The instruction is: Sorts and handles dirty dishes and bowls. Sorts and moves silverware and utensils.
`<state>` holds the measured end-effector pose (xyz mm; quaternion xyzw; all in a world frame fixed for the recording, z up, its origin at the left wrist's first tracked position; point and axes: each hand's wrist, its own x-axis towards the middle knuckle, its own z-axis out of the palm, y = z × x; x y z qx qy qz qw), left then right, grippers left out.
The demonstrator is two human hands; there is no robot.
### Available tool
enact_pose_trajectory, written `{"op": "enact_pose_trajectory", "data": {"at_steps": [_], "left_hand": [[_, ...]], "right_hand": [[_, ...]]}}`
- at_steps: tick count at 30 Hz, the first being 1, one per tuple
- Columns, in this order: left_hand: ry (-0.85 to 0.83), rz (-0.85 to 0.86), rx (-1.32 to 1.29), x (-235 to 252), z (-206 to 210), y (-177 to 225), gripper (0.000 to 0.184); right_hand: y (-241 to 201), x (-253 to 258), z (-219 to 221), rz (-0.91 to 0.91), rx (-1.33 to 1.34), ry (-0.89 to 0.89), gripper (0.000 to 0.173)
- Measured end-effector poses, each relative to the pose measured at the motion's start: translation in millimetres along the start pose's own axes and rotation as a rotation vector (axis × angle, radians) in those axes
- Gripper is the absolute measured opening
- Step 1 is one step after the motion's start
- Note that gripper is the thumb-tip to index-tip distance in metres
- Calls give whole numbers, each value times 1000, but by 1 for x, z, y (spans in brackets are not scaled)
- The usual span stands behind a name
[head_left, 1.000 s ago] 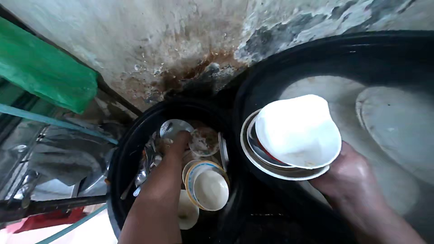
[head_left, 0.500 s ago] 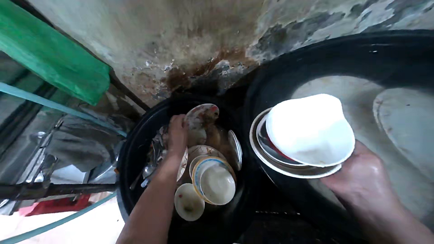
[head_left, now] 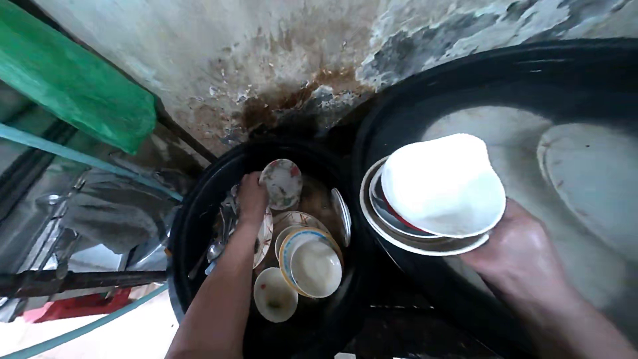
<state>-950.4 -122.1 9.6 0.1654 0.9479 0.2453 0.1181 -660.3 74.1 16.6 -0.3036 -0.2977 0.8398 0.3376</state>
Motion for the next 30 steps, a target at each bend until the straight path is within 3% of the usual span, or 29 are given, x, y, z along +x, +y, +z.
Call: {"op": "enact_pose_trajectory", "data": {"at_steps": [5, 11, 14, 16, 19, 22, 26, 30], "left_hand": [[-192, -82, -62, 15, 26, -3, 34], [-343, -47, 228, 16, 45, 36, 35], [-488, -6, 341, 21, 57, 22, 36], [-541, -110, 231, 27, 61, 3, 34], [-491, -366, -340, 30, 66, -22, 33], [-469, -473, -690, 22, 60, -23, 32], [-335, -345, -810, 15, 62, -26, 34], [3, -24, -566, 7, 41, -17, 26]], "right_hand": [[0, 0, 0, 17, 0, 5, 47], [-1, 0, 0, -53, -87, -48, 48], [-2, -2, 3, -53, -93, -40, 47], [-4, -2, 3, -51, -79, -60, 47], [-4, -1, -1, -37, -14, -78, 46], [-4, -2, 1, 10, 63, -15, 44], [-3, -2, -1, 15, 25, -35, 45], [0, -2, -2, -15, -16, -35, 44]]}}
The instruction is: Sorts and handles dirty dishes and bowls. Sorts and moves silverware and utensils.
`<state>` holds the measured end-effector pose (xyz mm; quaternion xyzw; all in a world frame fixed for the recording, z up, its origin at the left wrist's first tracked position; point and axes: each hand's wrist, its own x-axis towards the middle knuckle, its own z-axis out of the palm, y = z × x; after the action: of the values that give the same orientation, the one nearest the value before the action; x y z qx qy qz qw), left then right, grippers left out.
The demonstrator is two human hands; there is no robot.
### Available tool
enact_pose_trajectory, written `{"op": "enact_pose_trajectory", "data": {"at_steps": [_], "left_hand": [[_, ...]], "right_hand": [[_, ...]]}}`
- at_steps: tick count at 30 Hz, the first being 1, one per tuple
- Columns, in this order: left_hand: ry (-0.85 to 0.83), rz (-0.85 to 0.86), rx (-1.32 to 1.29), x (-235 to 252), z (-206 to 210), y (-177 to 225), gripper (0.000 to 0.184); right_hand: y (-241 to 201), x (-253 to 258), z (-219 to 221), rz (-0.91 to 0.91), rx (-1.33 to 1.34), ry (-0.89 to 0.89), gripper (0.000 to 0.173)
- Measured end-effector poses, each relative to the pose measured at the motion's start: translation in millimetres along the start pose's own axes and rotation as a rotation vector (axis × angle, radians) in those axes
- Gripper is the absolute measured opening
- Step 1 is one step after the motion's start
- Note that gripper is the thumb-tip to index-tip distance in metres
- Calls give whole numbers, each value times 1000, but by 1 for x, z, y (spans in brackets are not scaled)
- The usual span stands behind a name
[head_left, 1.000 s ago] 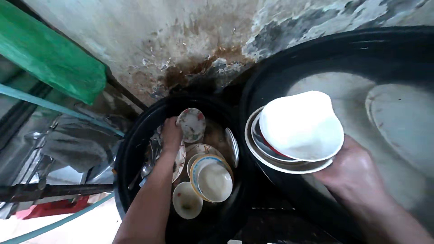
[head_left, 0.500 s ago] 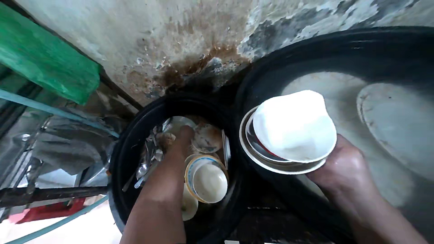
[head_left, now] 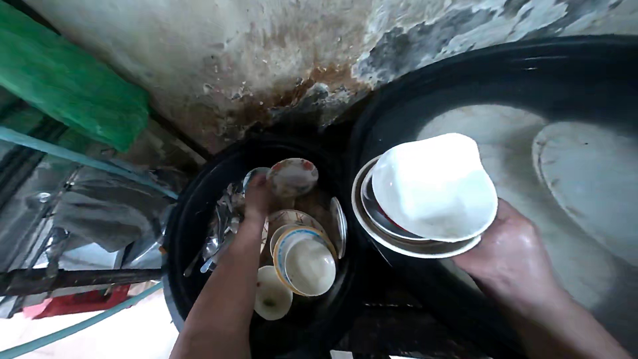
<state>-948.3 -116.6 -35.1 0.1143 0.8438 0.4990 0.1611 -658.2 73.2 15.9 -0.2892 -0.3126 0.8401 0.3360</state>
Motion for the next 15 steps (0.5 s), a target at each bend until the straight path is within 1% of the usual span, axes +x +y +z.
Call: {"op": "enact_pose_trajectory", "data": {"at_steps": [2, 3, 4, 6, 8, 11, 13, 15], "left_hand": [[78, 126, 104, -8, -13, 13, 28], [94, 140, 155, -12, -19, 18, 29], [96, 114, 198, -16, -24, 22, 31], [71, 10, 238, -18, -29, 19, 32], [15, -92, 279, -18, -27, 15, 32], [-97, -182, 290, -27, -15, 7, 33], [-192, -183, 327, -34, -12, 1, 32], [-295, -144, 384, -42, -22, 2, 38]], "right_hand": [[1, -1, 1, -8, 11, 7, 44], [1, -2, 2, -6, 16, 9, 44], [0, -3, 3, 2, 13, 10, 43], [0, -3, 4, 12, 10, 14, 42], [0, -2, 3, 7, 5, 15, 42], [0, -6, 8, 4, 16, 92, 42], [-1, -11, 8, -8, 46, 113, 44], [-1, -23, 8, -49, 33, 118, 43]]}}
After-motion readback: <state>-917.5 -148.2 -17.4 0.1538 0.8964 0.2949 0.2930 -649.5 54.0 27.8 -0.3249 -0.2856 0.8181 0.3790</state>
